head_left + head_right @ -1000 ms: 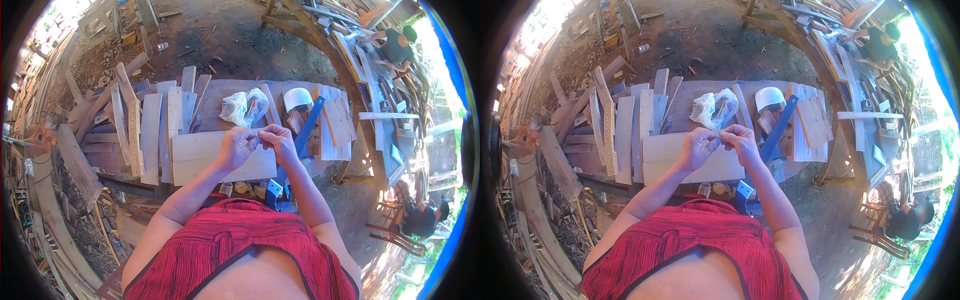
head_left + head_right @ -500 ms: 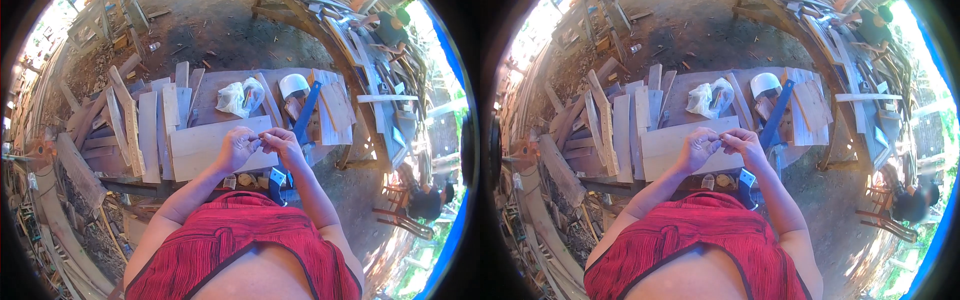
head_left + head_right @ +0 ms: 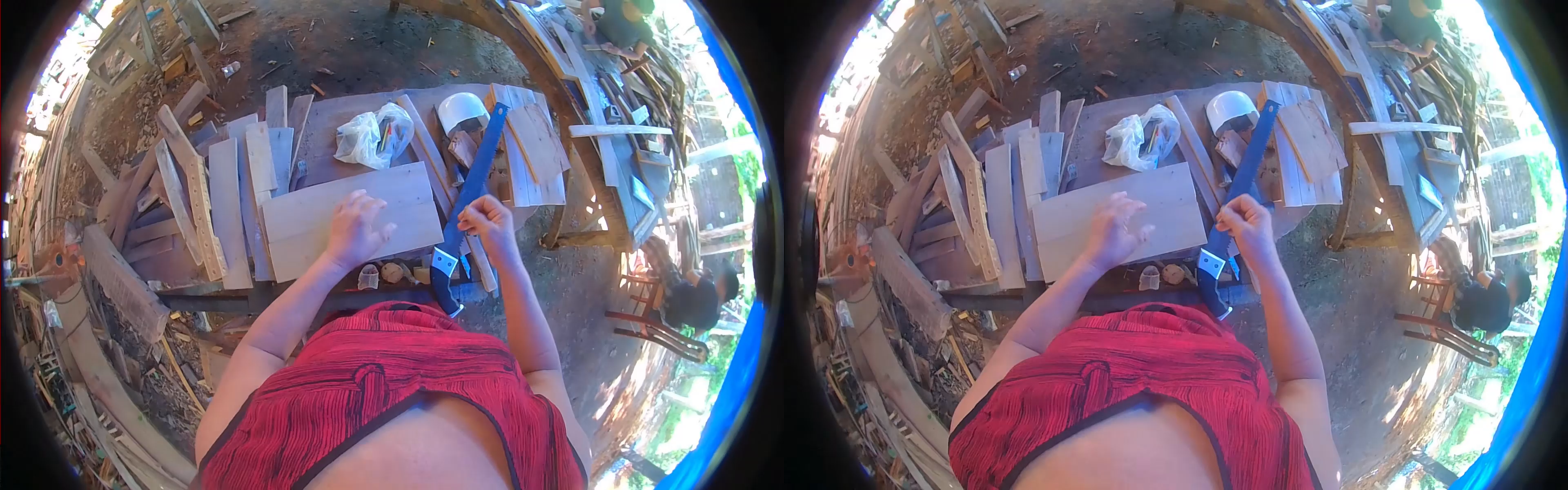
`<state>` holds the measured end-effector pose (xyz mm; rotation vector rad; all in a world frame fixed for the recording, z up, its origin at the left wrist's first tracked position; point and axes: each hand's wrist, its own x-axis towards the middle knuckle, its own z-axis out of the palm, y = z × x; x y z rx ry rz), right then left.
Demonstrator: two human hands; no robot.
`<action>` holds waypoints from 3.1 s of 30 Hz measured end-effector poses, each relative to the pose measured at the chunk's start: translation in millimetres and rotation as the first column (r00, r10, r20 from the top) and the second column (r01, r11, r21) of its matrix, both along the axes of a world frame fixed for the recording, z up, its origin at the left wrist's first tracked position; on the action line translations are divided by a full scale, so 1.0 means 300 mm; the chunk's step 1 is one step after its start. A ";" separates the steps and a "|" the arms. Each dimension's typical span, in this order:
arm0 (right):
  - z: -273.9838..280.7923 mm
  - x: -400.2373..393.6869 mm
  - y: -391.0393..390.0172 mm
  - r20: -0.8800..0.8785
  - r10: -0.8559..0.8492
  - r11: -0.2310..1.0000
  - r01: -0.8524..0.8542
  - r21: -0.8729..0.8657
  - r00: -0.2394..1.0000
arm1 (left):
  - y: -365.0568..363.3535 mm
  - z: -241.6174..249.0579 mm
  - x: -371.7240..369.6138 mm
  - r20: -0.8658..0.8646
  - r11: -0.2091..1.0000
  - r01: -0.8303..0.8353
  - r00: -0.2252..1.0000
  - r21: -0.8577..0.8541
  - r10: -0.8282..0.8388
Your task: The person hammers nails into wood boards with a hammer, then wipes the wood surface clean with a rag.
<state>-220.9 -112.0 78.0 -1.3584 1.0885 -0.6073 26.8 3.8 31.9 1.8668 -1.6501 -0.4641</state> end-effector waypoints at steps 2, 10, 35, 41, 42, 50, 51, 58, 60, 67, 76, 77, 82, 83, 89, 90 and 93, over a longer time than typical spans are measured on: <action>-0.072 -0.018 0.014 -0.045 0.039 0.999 -0.038 0.032 0.998 | 0.035 -0.010 -0.037 0.090 0.999 0.039 0.995 0.029 -0.041; -0.261 -0.070 0.057 0.072 0.136 0.977 -0.146 0.156 0.988 | 0.030 -0.034 -0.209 0.367 0.983 0.066 0.922 0.170 -0.125; -0.355 0.000 0.042 0.100 0.249 0.954 -0.262 0.149 0.963 | 0.056 -0.244 -0.486 -0.913 0.858 -0.331 -0.254 0.392 0.319; -0.339 0.027 0.049 0.060 0.336 0.938 -0.328 -0.116 0.940 | 0.030 -0.314 -0.464 -0.915 0.890 -0.255 -0.250 0.378 0.317; -0.347 0.038 0.047 0.048 0.307 0.936 -0.293 -0.193 0.951 | 0.028 -0.316 -0.467 -0.917 0.884 -0.278 -0.252 0.375 0.310; -0.295 0.070 0.076 0.005 0.248 0.957 -0.244 -0.157 0.969 | 0.024 -0.317 -0.465 -0.918 0.878 -0.306 -0.267 0.369 0.293; -0.298 0.071 0.076 0.042 0.250 0.965 -0.244 -0.100 0.967 | 0.025 -0.316 -0.465 -0.920 0.880 -0.306 -0.270 0.362 0.285; -0.336 0.070 0.069 0.134 0.251 0.967 -0.242 -0.078 0.959 | 0.040 -0.347 -0.443 -0.904 0.907 -0.193 -0.296 0.374 0.310; -0.331 0.070 0.068 0.150 0.251 0.968 -0.246 -0.051 0.956 | 0.039 -0.332 -0.449 -0.906 0.900 -0.216 -0.283 0.380 0.314; -0.358 0.045 0.048 0.171 0.270 0.963 -0.268 -0.036 0.948 | 0.039 -0.314 -0.446 -0.905 0.890 -0.213 -0.237 0.403 0.353; -0.371 0.047 0.056 0.202 0.245 0.969 -0.237 -0.062 0.948 | 0.043 -0.312 -0.449 -0.919 0.898 -0.226 -0.214 0.377 0.332; -0.371 0.046 0.056 0.214 0.243 0.970 -0.241 -0.038 0.946 | 0.043 -0.309 -0.450 -0.919 0.899 -0.226 -0.213 0.376 0.331; -0.358 0.044 0.056 0.232 0.251 0.967 -0.254 -0.018 0.940 | 0.043 -0.318 -0.451 -0.910 0.889 -0.225 -0.217 0.400 0.354; -0.364 0.044 0.056 0.216 0.255 0.967 -0.251 -0.045 0.943 | 0.041 -0.322 -0.452 -0.909 0.888 -0.224 -0.218 0.401 0.355; -0.371 0.041 0.052 0.199 0.285 0.959 -0.280 -0.051 0.938 | 0.040 -0.312 -0.446 -0.907 0.883 -0.246 -0.242 0.400 0.344; -0.360 0.041 0.055 0.208 0.281 0.959 -0.281 -0.029 0.937 | 0.040 -0.306 -0.445 -0.909 0.883 -0.250 -0.234 0.398 0.344; -0.356 0.050 0.061 0.208 0.241 0.970 -0.238 -0.039 0.948 | 0.041 -0.296 -0.447 -0.910 0.878 -0.266 -0.232 0.399 0.343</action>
